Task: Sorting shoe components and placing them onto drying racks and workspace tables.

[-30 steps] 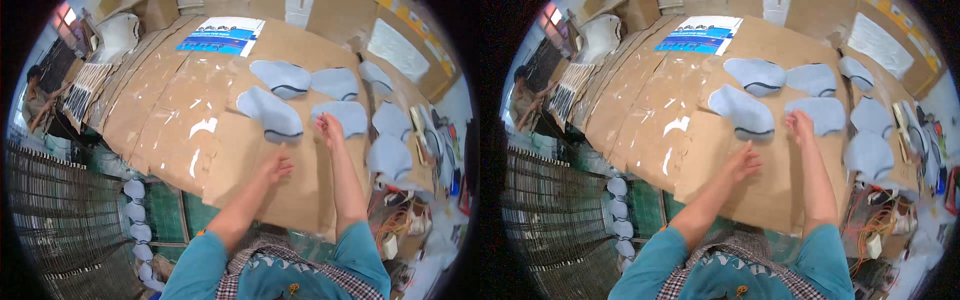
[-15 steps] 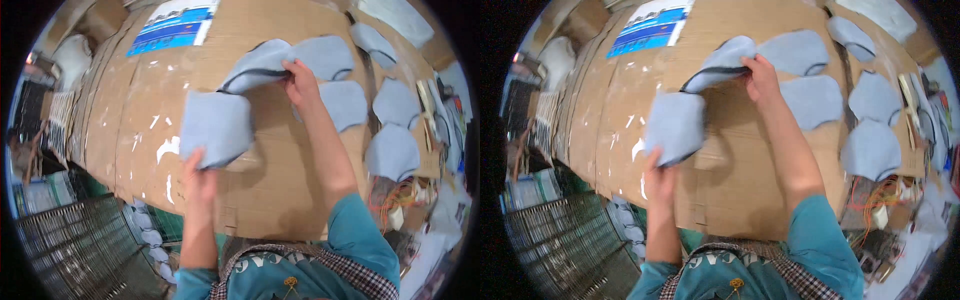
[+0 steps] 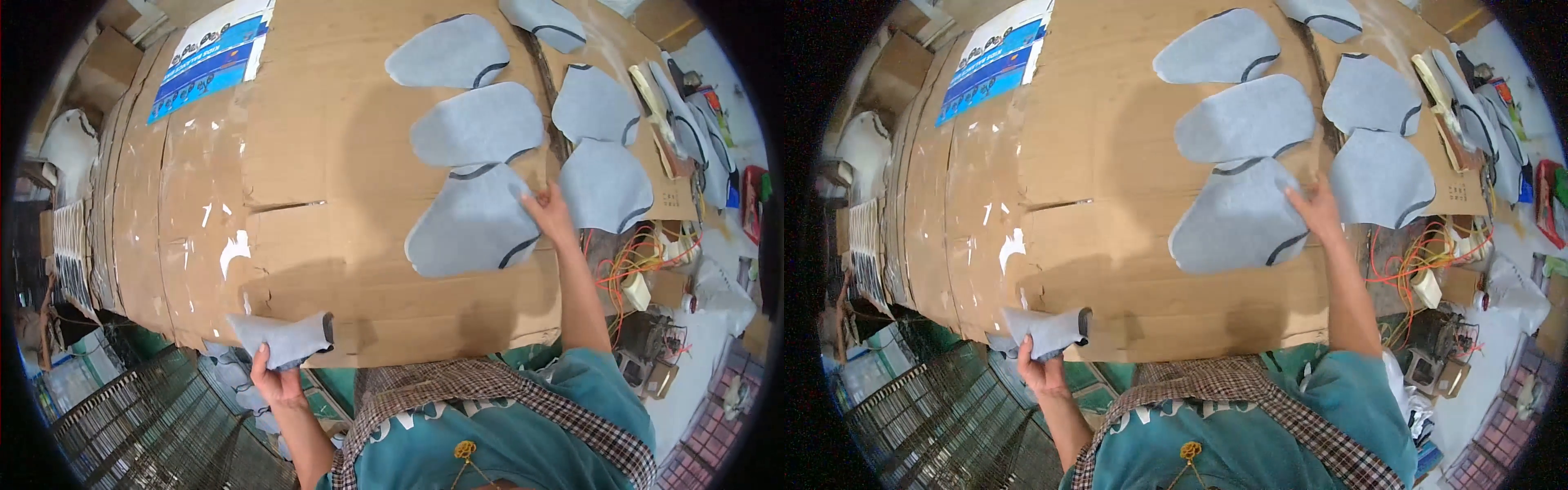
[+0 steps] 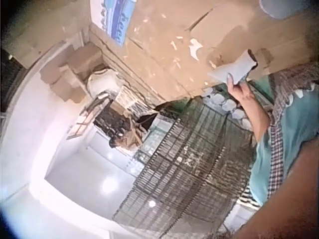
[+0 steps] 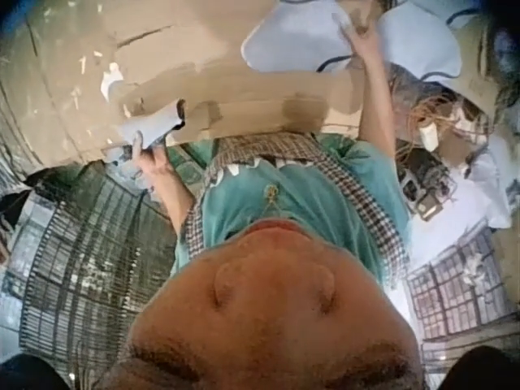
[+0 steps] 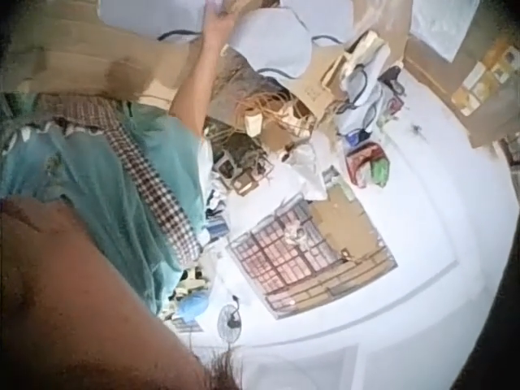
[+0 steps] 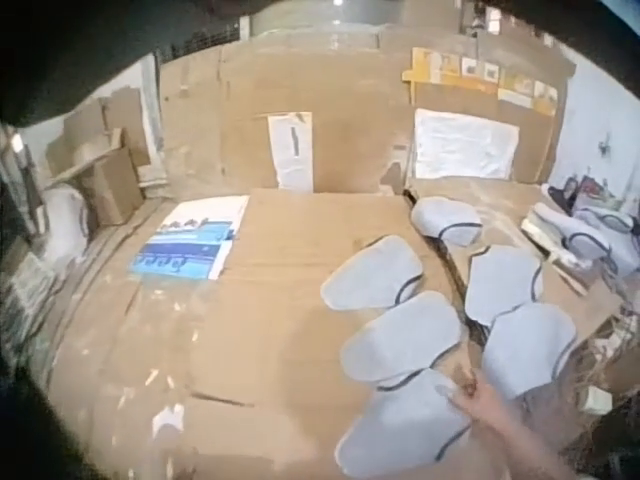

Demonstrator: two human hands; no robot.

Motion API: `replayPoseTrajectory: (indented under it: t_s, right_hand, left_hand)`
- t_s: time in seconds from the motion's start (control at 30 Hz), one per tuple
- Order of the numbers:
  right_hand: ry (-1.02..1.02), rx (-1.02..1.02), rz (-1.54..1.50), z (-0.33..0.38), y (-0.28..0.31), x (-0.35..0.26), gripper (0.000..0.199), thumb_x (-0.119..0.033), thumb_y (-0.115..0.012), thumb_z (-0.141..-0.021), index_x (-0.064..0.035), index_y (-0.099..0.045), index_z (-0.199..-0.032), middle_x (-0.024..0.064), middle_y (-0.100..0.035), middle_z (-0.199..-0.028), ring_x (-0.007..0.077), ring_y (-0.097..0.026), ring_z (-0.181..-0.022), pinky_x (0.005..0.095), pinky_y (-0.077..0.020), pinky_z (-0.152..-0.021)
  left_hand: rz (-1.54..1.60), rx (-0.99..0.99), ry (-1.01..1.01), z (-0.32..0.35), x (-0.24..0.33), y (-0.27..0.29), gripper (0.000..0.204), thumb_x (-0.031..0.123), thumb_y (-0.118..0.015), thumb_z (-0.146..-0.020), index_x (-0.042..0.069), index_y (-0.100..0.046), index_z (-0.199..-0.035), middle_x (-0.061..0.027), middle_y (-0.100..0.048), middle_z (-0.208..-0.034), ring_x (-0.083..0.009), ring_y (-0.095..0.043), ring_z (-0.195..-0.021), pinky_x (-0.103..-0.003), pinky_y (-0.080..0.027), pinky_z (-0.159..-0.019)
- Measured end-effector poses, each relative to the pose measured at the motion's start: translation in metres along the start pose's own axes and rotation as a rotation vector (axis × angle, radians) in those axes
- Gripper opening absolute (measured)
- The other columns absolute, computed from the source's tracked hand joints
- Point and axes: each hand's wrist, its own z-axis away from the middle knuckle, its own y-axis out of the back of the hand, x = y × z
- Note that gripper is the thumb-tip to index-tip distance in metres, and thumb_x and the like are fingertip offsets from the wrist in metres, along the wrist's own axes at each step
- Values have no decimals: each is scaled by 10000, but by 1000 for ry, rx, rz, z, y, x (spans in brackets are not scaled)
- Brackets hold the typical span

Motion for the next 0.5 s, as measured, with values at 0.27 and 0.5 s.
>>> replayPoseTrajectory:
  t_s: [0.27,0.5]
  right_hand:
    - [-9,-70,124,-61,-17,-36,640,-560,-635,-611,52,-585,-792,154,-595,-826,239,-560,-786,311,-432,-693]
    - [-277,-238,-786,-85,-41,-24,256,-267,-647,-717,-30,-560,-760,57,-570,-764,164,-536,-716,306,-437,-661]
  left_hand:
    - [-42,-12,-31,8,-17,-14,495,49,-587,-700,-1,-403,-1156,-126,-507,-1090,-286,-493,-1016,-461,-383,-897]
    - [-7,20,-24,15,-22,-1,485,37,-582,-694,-11,-412,-1145,-136,-515,-1080,-283,-499,-1008,-446,-381,-903]
